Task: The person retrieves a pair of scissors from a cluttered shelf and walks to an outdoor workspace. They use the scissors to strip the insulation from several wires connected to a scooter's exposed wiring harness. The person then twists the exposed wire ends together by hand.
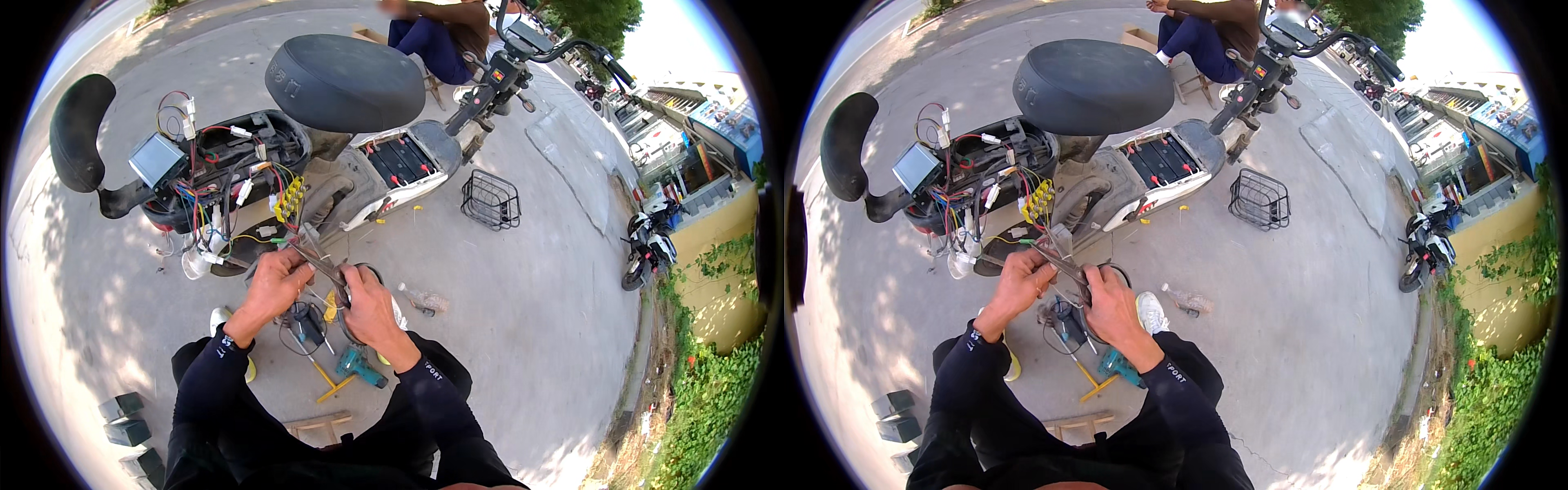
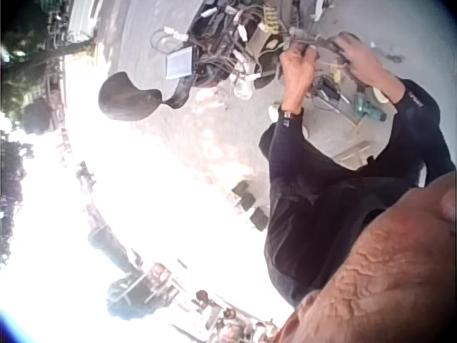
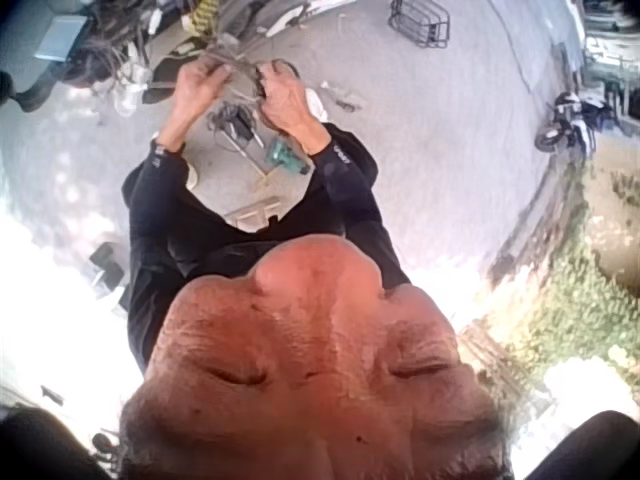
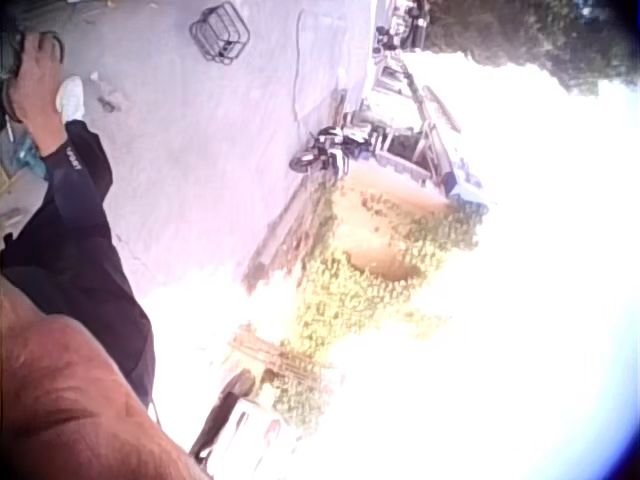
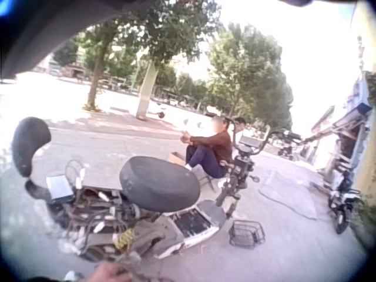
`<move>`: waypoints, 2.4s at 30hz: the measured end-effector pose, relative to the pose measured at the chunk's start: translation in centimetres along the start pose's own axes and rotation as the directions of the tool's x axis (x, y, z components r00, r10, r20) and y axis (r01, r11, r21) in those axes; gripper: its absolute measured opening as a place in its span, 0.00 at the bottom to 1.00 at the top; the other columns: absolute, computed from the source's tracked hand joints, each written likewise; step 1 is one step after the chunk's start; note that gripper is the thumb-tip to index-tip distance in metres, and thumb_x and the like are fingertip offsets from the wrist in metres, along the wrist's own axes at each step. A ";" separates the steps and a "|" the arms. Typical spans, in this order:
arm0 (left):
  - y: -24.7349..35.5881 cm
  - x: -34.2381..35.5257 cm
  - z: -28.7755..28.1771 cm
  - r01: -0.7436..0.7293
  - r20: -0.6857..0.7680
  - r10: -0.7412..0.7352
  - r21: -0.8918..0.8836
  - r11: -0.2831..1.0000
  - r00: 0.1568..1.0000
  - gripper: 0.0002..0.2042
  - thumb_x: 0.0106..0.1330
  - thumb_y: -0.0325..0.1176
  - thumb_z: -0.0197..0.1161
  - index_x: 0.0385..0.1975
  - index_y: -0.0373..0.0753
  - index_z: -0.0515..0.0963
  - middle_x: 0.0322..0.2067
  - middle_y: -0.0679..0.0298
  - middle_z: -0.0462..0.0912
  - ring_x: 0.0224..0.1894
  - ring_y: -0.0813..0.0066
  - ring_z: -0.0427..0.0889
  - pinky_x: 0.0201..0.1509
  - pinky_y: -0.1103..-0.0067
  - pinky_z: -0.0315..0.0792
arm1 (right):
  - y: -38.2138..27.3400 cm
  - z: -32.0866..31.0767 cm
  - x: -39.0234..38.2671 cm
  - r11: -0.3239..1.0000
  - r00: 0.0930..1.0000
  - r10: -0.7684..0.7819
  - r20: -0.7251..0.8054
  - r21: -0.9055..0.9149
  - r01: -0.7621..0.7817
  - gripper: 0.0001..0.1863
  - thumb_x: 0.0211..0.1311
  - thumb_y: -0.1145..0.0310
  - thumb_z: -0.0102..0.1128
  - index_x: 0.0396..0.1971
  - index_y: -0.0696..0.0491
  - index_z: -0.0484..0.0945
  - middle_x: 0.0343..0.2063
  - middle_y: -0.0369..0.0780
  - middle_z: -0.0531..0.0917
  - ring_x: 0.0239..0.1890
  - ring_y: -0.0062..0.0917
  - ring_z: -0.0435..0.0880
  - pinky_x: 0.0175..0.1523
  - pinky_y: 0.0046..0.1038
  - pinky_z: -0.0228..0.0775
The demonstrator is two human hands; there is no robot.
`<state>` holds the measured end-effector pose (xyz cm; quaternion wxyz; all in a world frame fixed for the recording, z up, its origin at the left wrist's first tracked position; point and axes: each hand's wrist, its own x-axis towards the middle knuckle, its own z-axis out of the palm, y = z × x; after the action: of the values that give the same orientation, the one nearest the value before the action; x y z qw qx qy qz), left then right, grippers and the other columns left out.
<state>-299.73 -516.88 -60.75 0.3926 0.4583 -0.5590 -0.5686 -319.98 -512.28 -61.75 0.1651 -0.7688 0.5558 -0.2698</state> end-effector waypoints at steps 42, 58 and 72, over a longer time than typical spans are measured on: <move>0.7 1.1 2.5 -0.051 -0.011 0.050 -0.038 0.998 0.999 0.09 0.73 0.32 0.62 0.40 0.30 0.77 0.28 0.70 0.77 0.30 0.87 0.74 0.33 0.84 0.68 | 0.7 -2.5 -1.8 0.572 0.923 0.361 0.132 0.750 -0.331 0.19 0.66 0.77 0.63 0.54 0.58 0.70 0.29 0.33 0.74 0.32 0.14 0.73 0.38 0.19 0.68; 2.1 -0.6 3.0 -0.299 -0.214 0.347 0.226 0.927 0.913 0.18 0.58 0.26 0.72 0.48 0.38 0.76 0.53 0.62 0.80 0.26 0.78 0.79 0.28 0.81 0.71 | 1.0 -1.9 -0.3 0.509 0.920 0.391 0.032 0.825 -0.245 0.15 0.70 0.78 0.53 0.55 0.59 0.69 0.35 0.37 0.77 0.32 0.20 0.80 0.39 0.24 0.75; 1.0 -1.1 2.7 -0.571 0.148 0.571 0.433 0.697 0.808 0.10 0.61 0.26 0.69 0.41 0.37 0.82 0.35 0.58 0.85 0.30 0.59 0.84 0.30 0.72 0.76 | -0.6 -2.2 0.6 0.456 0.958 0.288 0.002 0.879 -0.139 0.18 0.69 0.76 0.57 0.56 0.59 0.69 0.36 0.37 0.79 0.35 0.19 0.80 0.41 0.22 0.73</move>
<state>-302.05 -515.11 -59.80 0.4296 0.3407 -0.7911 -0.2711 -320.72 -512.60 -59.53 0.5224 -0.4803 0.4446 -0.5465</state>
